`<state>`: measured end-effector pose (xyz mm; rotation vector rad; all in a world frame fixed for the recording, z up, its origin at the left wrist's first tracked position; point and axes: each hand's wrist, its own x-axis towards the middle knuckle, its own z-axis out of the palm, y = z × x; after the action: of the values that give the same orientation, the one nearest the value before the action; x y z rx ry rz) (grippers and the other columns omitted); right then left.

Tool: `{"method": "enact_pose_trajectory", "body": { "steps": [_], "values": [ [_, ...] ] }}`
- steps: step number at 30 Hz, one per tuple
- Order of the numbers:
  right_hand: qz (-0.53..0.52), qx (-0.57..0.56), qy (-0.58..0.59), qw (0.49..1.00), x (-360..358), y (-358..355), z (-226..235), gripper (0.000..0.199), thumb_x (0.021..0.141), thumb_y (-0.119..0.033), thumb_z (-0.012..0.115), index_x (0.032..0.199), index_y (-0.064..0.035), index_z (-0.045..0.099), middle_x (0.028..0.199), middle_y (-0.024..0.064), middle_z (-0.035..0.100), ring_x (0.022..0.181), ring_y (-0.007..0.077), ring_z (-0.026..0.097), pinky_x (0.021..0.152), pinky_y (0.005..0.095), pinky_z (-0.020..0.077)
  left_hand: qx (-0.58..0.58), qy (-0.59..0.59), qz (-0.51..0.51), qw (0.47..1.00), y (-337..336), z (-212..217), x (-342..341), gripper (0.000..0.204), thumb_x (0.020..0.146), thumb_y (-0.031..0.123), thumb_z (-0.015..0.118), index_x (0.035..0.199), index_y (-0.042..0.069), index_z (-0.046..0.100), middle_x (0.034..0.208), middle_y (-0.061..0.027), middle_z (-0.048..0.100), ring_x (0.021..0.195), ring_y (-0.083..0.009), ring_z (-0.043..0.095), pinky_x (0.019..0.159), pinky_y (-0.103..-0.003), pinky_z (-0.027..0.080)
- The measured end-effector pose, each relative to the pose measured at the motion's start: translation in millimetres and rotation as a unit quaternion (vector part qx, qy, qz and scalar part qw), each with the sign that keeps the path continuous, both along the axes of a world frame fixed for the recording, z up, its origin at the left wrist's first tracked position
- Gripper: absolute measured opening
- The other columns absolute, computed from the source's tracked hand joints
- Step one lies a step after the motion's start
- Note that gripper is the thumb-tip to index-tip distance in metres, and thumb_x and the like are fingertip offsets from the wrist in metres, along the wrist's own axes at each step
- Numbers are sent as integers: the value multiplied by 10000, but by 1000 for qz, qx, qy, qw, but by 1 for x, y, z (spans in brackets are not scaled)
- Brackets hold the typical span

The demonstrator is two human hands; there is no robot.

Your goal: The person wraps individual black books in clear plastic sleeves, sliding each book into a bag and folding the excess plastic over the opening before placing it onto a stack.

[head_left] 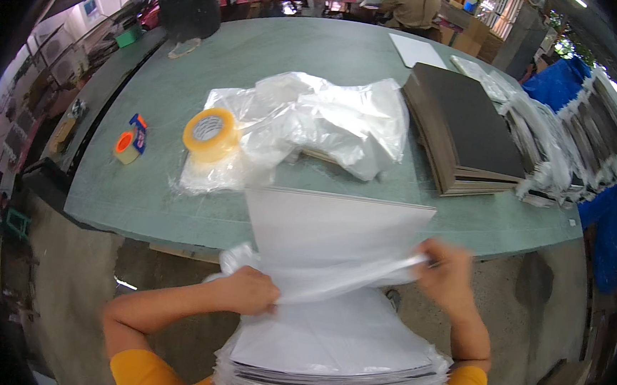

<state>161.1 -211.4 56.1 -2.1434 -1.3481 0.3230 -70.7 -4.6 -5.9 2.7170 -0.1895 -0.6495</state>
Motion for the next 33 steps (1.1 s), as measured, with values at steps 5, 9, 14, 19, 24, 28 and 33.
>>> {"method": "enact_pose_trajectory", "body": {
  "steps": [5, 9, 14, 19, 24, 28, 33],
  "values": [
    [-114, 225, -116, 961, -3, -5, -34, 244, 594, -106, 584, 830, -50, 554, 680, 93, 552, 519, 196, 530, 473, 284, 417, -223, -424, 514, 712, 23, 55, -18, 97, 680, 23, 616, 756, 24, 555, 560, -57, 496, 535, -137, 487, 550, -280, 421],
    [-57, 244, -257, 933, -6, 15, -39, 519, 537, 15, 503, 1051, -59, 510, 970, 113, 528, 783, 264, 525, 696, 355, 415, 57, -504, 486, 711, 42, 43, 0, 473, 619, -100, 541, 1049, 98, 534, 977, -79, 489, 732, -176, 495, 632, -274, 428],
    [-104, 133, -320, 932, 0, 9, -34, 679, 515, 126, 446, 1159, -82, 489, 1131, 135, 426, 964, 281, 445, 810, 349, 371, 150, -439, 347, 815, 26, 41, -2, 670, 544, -155, 515, 1140, 151, 520, 1148, -94, 411, 836, -224, 482, 649, -272, 425],
    [-70, 286, -81, 952, 2, -18, -35, 421, 522, 75, 516, 916, -31, 618, 896, 127, 532, 797, 224, 524, 694, 277, 414, 108, -532, 291, 788, 26, 44, -8, 586, 441, -104, 529, 984, 110, 588, 1031, -66, 493, 828, -236, 498, 640, -311, 437],
    [-5, 364, 192, 911, 19, -23, -37, 156, 611, -9, 584, 762, 19, 613, 735, 99, 560, 683, 169, 547, 612, 248, 428, -2, -564, 285, 775, 38, 49, 3, 457, 448, -113, 516, 864, 49, 613, 823, -75, 556, 758, -244, 516, 638, -304, 431],
    [35, 318, 285, 903, 24, -28, -41, 139, 672, -94, 615, 760, 10, 588, 754, 75, 570, 679, 141, 546, 600, 229, 426, -160, -462, 324, 810, 43, 63, -3, 345, 499, -99, 570, 817, 26, 619, 704, -55, 574, 675, -173, 538, 606, -281, 424],
    [46, 149, 587, 795, 39, -32, -78, 225, 671, -111, 640, 863, -36, 548, 742, 31, 564, 655, 99, 532, 565, 202, 412, -625, -140, 361, 678, 88, -30, -48, 239, 569, 59, 691, 769, -31, 599, 607, -68, 571, 480, -131, 515, 424, -227, 392]
  ]
}}
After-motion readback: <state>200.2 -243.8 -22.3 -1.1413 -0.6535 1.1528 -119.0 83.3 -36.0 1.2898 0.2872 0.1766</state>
